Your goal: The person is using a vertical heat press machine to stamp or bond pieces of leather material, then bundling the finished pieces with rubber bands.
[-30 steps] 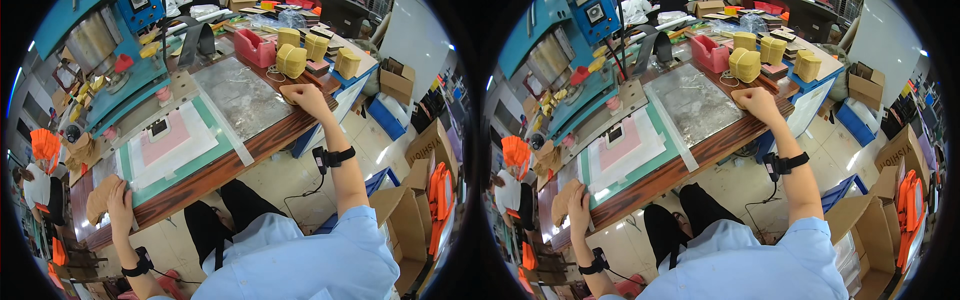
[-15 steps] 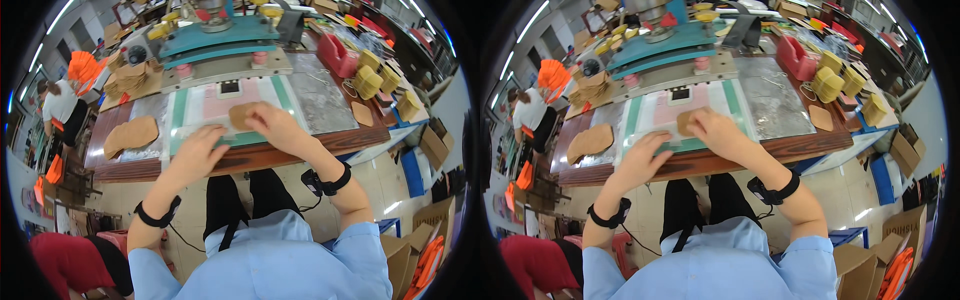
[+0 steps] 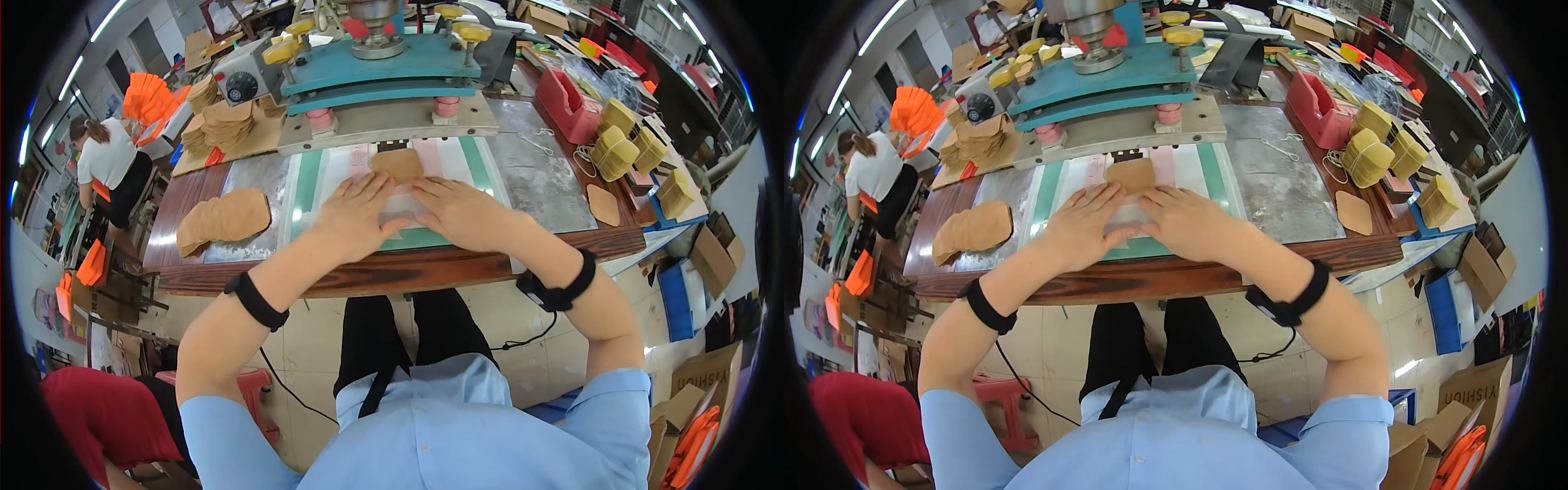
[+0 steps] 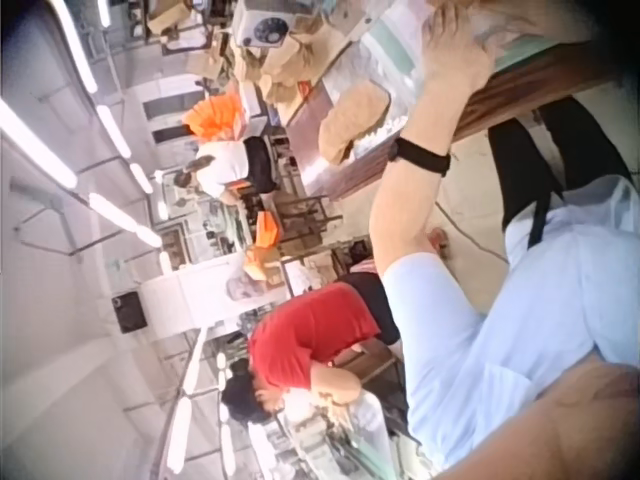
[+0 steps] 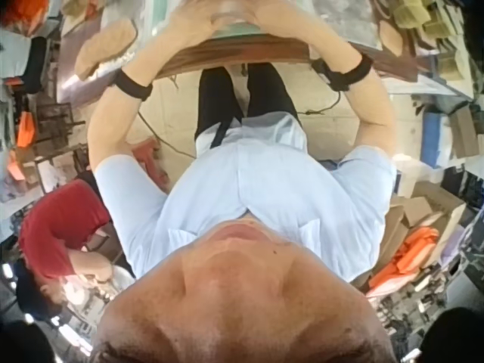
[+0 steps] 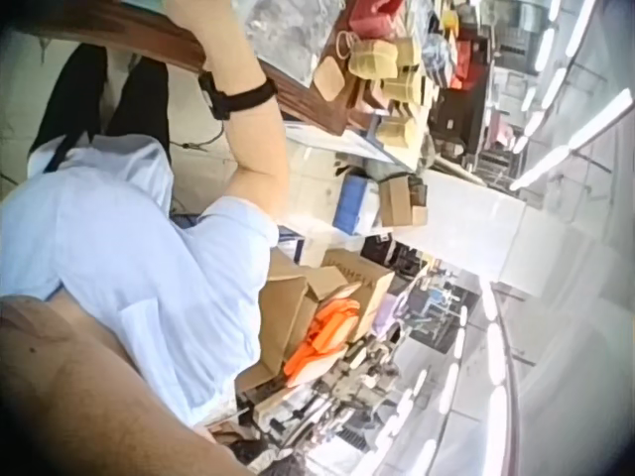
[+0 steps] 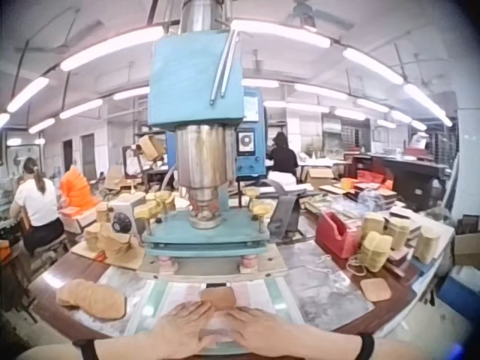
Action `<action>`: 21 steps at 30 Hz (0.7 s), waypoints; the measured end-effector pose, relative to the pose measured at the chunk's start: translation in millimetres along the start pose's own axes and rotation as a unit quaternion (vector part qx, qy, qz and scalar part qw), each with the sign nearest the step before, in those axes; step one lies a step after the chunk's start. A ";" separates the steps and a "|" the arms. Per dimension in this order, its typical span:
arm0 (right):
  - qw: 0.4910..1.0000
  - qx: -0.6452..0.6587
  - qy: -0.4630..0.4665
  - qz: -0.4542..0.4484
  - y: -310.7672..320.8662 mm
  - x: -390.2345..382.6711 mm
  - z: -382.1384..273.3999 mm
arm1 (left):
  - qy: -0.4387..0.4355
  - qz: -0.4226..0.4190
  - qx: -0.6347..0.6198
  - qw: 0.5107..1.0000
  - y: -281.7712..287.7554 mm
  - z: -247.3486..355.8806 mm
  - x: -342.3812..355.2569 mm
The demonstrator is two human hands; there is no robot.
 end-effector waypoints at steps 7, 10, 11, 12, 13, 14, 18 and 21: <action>0.993 -0.009 -0.100 -0.055 -22.5 39.3 40.9 | 0.002 -0.070 -0.069 0.995 -7.3 -32.6 26.9; 0.984 0.008 -0.126 -0.127 -19.0 47.7 39.4 | -0.011 -0.065 -0.073 0.995 -8.7 -40.4 27.1; 0.983 0.016 -0.133 -0.123 -19.3 48.2 40.0 | -0.011 -0.074 -0.071 0.995 -8.2 -40.8 27.2; 0.983 0.024 -0.139 -0.120 -19.8 48.4 40.6 | -0.010 -0.084 -0.069 0.994 -5.9 -40.6 26.6; 0.982 0.032 -0.145 -0.117 -20.2 48.2 41.4 | -0.009 -0.093 -0.066 0.993 -5.0 -41.1 26.2; 0.982 0.035 -0.144 -0.117 -21.0 47.6 41.0 | -0.012 -0.091 -0.068 0.993 -5.2 -42.3 25.2; 0.981 0.048 -0.141 -0.124 -18.7 44.7 38.6 | -0.011 -0.086 -0.079 0.993 -6.3 -44.1 21.5; 0.981 0.046 -0.139 -0.127 -14.2 39.4 44.3 | -0.011 -0.071 -0.097 0.993 -6.1 -39.0 22.0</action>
Point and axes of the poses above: each hand's wrist, its own x-axis towards the middle knuckle, its own y-axis out of the back of the hand, z = x × y, the point moved 7 cm from there along x, towards the middle knuckle, and after that the axes turned 1 degree about x, right-handed, at the moved point
